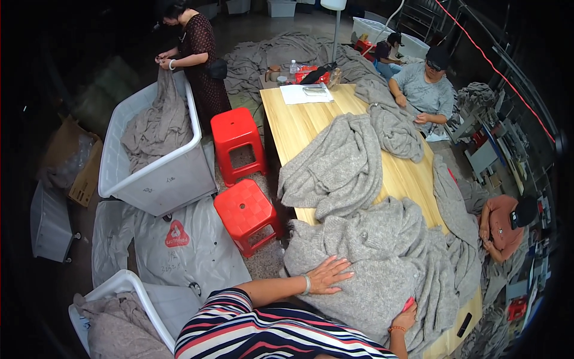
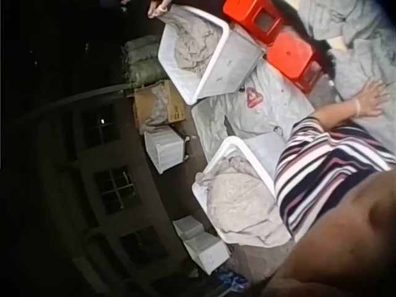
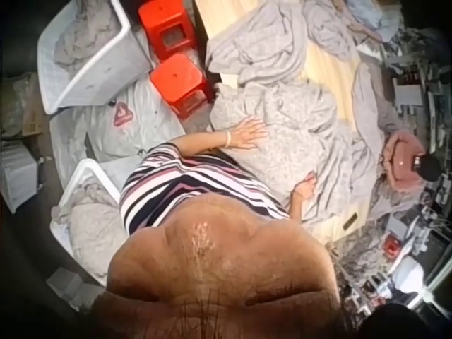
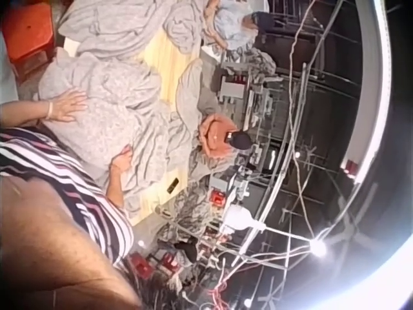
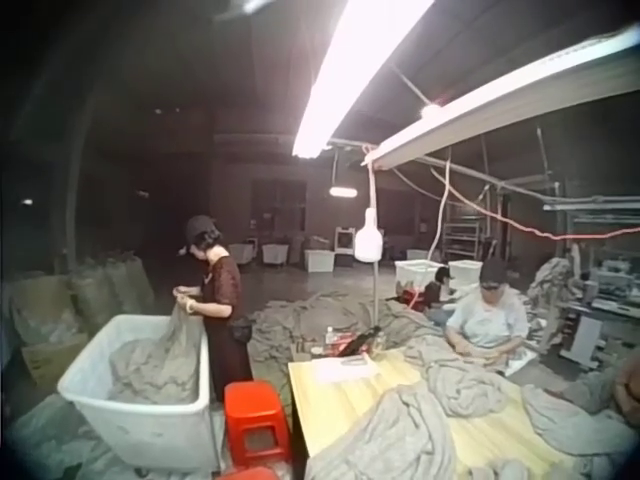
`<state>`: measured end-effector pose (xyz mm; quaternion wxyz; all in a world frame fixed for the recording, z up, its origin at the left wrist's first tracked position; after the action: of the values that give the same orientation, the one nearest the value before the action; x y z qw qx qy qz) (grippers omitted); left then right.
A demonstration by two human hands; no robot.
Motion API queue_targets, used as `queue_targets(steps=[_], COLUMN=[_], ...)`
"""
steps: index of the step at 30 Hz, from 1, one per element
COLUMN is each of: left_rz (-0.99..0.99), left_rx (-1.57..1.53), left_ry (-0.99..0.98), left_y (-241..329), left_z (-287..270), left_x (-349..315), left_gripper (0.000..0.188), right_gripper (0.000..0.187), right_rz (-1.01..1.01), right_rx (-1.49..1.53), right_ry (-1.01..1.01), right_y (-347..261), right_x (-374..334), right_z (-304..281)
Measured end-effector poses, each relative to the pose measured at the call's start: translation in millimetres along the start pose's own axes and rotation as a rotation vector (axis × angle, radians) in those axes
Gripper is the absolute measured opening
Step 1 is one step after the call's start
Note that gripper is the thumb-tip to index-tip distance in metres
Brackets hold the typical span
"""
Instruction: Trimming loose threads and excess fabric from knitted garments using scissors.
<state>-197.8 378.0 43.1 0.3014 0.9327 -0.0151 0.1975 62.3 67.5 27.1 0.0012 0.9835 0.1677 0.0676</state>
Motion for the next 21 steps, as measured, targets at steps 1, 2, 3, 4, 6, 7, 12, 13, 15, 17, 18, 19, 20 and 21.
queue_targets(steps=[1,2,3,4,6,7,12,13,15,17,18,19,20,21], left_rz=[0.003,0.006,0.011,-0.002,-0.023,-0.015,-0.007,0.013,0.021,0.034,0.017,-0.025,-0.062,-0.141], left_rx=[-0.004,-0.007,-0.001,0.006,0.019,0.021,0.021,0.025,0.016,0.026,0.016,-0.050,-0.116,-0.398], left_ry=[-0.001,0.000,0.006,-0.008,-0.003,0.006,0.053,0.062,0.086,0.077,0.087,0.011,-0.063,-0.018], left_y=[0.7,1.7,3.6,2.5,1.6,2.5,-0.6,0.3,-0.2,0.7,0.6,1.1,0.1,-10.9], left_z=[1.0,1.2,0.8,2.8,2.3,1.8,5.5,5.9,8.3,5.8,5.1,3.9,-1.7,-27.3], left_x=[2.0,2.7,2.0,1.0,-1.6,-3.4,-10.4,-10.8,-8.2,-9.2,-8.3,-2.6,2.8,5.1], left_gripper=[0.074,0.074,0.074,0.074,0.074,0.074,0.075,0.075,0.075,0.075,0.075,0.073,0.070,0.068], right_gripper=[0.037,0.037,0.036,0.036,0.035,0.035,0.032,0.034,0.044,0.050,0.050,0.049,0.049,0.046], right_rz=[0.000,-0.001,-0.004,-0.013,0.006,-0.003,-0.054,-0.074,-0.107,-0.146,-0.092,-0.024,-0.025,-0.034], right_rx=[0.005,0.007,0.009,0.016,-0.009,-0.014,-0.013,0.012,0.057,0.075,0.008,-0.056,-0.065,-0.069], right_ry=[0.006,0.035,0.066,0.073,0.000,0.013,0.113,0.160,0.247,0.276,0.142,0.009,0.006,0.009], right_y=[3.8,9.0,12.2,5.7,-5.1,-6.3,-1.6,-0.2,9.1,7.6,14.3,18.9,19.6,16.2], right_x=[0.3,-1.3,-0.8,0.5,-2.0,-1.0,-5.5,-5.8,-6.7,-5.4,1.2,3.3,3.2,4.5], right_z=[2.0,1.2,0.6,-1.6,-6.1,-8.7,-2.2,0.5,3.5,-2.0,10.0,20.0,19.6,21.0])
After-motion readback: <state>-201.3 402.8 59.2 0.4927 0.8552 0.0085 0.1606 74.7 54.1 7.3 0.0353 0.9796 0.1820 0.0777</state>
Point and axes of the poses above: each hand's wrist, its own x-axis towards the middle knuckle, its own z-axis out of the palm, y = z × x, the point moved 10 cm from there along x, towards the middle knuckle, and after that the axes turned 3 degrees about -x, right-handed, at the moved point
